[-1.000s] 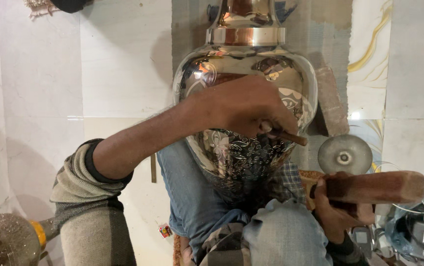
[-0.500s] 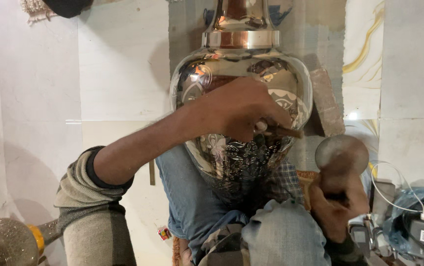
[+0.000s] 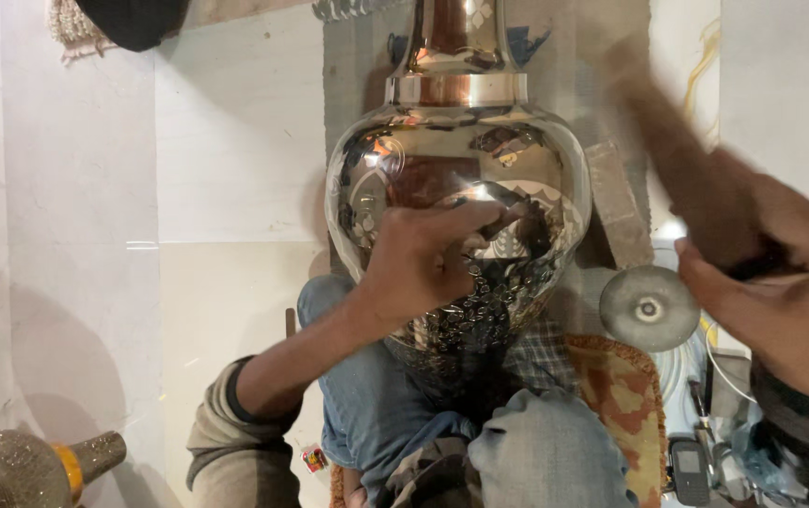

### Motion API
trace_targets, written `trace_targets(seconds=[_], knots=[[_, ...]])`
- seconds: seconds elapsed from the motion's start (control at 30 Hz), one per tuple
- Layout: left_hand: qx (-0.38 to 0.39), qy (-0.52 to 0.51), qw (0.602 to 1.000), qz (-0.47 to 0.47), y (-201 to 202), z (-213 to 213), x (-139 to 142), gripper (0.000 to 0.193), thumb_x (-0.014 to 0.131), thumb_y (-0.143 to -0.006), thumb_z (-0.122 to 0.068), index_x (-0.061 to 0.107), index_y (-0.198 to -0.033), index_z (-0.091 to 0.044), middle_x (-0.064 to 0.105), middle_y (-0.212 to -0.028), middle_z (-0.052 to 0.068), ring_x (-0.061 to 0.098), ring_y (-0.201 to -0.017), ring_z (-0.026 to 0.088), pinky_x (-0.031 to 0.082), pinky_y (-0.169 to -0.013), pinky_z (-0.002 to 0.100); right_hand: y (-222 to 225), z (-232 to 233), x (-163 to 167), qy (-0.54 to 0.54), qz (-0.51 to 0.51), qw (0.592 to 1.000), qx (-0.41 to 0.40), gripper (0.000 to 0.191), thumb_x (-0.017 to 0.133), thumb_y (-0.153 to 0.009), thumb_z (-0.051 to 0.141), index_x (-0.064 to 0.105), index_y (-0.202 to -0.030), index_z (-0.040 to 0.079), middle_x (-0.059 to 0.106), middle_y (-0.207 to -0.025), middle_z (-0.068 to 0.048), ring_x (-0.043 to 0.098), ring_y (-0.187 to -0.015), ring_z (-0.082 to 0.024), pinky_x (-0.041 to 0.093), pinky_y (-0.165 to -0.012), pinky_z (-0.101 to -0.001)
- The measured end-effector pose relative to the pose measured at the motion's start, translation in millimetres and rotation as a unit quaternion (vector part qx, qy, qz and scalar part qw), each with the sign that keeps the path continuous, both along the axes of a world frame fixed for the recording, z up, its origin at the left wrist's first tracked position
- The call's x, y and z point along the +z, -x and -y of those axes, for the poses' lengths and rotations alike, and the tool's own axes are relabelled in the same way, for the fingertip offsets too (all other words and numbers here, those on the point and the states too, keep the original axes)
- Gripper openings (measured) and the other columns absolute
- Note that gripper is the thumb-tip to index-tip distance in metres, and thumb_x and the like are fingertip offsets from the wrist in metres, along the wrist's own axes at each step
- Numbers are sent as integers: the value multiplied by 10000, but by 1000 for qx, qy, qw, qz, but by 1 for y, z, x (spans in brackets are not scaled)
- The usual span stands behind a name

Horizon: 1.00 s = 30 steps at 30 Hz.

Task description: The person sits on the floor with a large brass vase held between their legs and hammers a small punch against its surface with a wooden mallet, chasing a decorative floral pattern into the metal. They reposition the punch repeatedly across different areas of the vase body while striking.

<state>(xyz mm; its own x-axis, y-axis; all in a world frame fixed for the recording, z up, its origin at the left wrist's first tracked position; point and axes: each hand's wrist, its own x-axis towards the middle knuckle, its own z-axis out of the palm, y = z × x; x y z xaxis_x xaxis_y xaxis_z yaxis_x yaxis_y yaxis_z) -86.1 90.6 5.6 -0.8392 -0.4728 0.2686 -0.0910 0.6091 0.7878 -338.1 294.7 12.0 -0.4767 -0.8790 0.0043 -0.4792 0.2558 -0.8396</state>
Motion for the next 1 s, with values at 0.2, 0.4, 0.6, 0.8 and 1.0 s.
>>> trace_targets(seconds=[0.2, 0.4, 0.6, 0.8, 1.0], knots=[[75, 21, 994, -74, -7, -9, -17, 558, 507, -775, 163, 651, -1277, -34, 756, -1047, 152, 799, -976, 235, 656, -821, 314, -3, 25, 42, -117, -101, 982, 104, 767, 716, -713, -125, 605, -1463, -9, 709, -1185, -177, 737, -919, -212, 599, -768, -308], [111, -42, 990, -69, -12, -6, -18, 461, 520, -859, 167, 702, -1223, -50, 773, -968, 108, 818, -851, 167, 642, -752, 261, -56, 12, -48, 118, 161, 979, -37, 706, 704, -798, -123, 577, -1487, -34, 700, -1283, -143, 660, -1079, -130, 537, -944, -263], [29, 27, 998, -53, -16, -3, -6, 594, 531, -754, 137, 679, -1299, -45, 759, -1088, 146, 773, -920, 265, 612, -795, 332, -47, 2, -38, 112, 86, 990, -25, 705, 795, -775, -118, 598, -1448, -38, 708, -1268, -162, 670, -1105, -176, 561, -975, -293], [26, -67, 997, -31, -18, -9, -5, 623, 555, -660, 112, 680, -1256, -22, 782, -1107, 171, 730, -710, 168, 552, -607, 265, -24, 21, 65, -32, -31, 996, 73, 757, 738, -730, -85, 602, -1468, 6, 734, -1148, -152, 743, -881, -195, 595, -755, -295], [183, -114, 957, -194, -10, -30, -13, 310, 563, -977, 135, 725, -1211, 12, 790, -948, 103, 757, -817, 124, 609, -750, 237, -34, -11, -1, 11, -2, 999, -34, 741, 689, -832, -88, 613, -1562, 14, 684, -1110, -130, 634, -901, -148, 516, -805, -271]])
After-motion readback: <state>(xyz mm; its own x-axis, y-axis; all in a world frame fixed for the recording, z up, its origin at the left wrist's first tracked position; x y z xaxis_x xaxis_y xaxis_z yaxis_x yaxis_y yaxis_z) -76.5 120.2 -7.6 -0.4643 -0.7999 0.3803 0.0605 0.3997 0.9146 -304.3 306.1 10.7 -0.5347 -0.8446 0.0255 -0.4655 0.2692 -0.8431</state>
